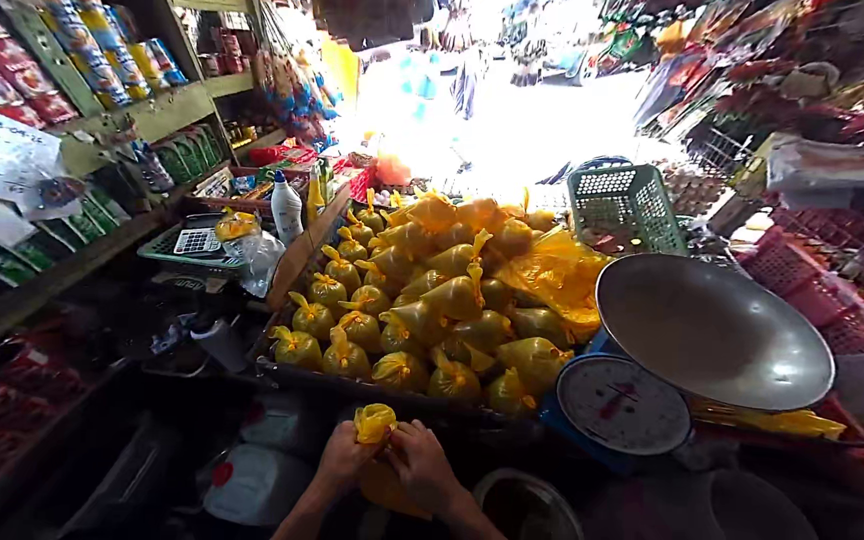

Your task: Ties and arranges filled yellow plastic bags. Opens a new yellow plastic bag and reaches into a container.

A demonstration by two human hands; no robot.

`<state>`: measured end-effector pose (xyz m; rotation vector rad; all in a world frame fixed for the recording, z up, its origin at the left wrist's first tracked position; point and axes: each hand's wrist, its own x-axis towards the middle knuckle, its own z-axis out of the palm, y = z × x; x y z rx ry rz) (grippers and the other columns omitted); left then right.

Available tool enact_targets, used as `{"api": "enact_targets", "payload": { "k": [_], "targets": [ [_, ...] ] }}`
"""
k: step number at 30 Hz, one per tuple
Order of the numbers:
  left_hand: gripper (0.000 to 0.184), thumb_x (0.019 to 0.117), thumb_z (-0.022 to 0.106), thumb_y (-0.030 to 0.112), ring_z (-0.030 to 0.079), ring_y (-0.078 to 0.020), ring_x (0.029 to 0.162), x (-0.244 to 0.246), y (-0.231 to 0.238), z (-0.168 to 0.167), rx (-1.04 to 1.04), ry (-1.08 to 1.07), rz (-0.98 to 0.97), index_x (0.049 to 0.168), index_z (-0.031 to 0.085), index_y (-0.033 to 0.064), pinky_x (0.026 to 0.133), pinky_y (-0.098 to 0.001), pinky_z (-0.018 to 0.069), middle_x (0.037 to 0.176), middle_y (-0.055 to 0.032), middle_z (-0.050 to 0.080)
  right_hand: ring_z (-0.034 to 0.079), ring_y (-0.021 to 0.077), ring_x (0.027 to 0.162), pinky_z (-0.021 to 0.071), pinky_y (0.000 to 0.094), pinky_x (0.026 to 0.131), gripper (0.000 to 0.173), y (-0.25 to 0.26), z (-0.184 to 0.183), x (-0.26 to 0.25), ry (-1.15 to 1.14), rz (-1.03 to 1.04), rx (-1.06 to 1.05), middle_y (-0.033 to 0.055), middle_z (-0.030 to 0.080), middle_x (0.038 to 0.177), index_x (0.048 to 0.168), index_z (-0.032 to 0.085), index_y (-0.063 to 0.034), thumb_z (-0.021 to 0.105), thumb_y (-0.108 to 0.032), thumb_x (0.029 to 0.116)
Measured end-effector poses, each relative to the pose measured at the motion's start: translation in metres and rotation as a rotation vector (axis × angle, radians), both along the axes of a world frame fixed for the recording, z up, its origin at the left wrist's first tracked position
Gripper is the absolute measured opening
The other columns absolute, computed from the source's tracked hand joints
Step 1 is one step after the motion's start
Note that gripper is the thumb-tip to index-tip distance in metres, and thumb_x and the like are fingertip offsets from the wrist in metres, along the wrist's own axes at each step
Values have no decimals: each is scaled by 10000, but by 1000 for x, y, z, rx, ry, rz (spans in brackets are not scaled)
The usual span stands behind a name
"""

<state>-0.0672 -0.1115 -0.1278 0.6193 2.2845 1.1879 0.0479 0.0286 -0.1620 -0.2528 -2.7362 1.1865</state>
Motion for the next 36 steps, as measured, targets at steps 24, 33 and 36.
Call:
{"api": "enact_targets", "payload": {
  "k": [24, 33, 36],
  "targets": [
    [493, 1032, 538, 431, 698, -262, 703, -9, 16, -4, -505, -159, -607, 867, 691, -8, 741, -527, 572, 770, -134, 712, 625, 172, 684, 528, 373, 639, 478, 70, -43, 75, 389, 59, 339, -2, 594, 656, 695, 602, -135, 515, -433, 1058],
    [188, 985, 493, 67, 618, -108, 669, 6, -21, -19, 156, -1198, -59, 992, 676, 25, 687, -283, 560, 789, -25, 657, 589, 260, 1140, 515, 529, 920, 270, 11, -31, 96, -6, 139, -2, 5, 657, 1089, 897, 762, -270, 557, -408, 1005],
    [237, 915, 508, 70, 633, -121, 707, -22, -13, -3, 207, -833, -363, 1087, 661, 13, 696, -309, 562, 861, -45, 675, 536, 273, 1252, 450, 549, 1048, 260, -12, -4, 41, 216, 29, -95, 34, 632, 1220, 832, 711, -211, 556, -316, 1013]
  ]
}}
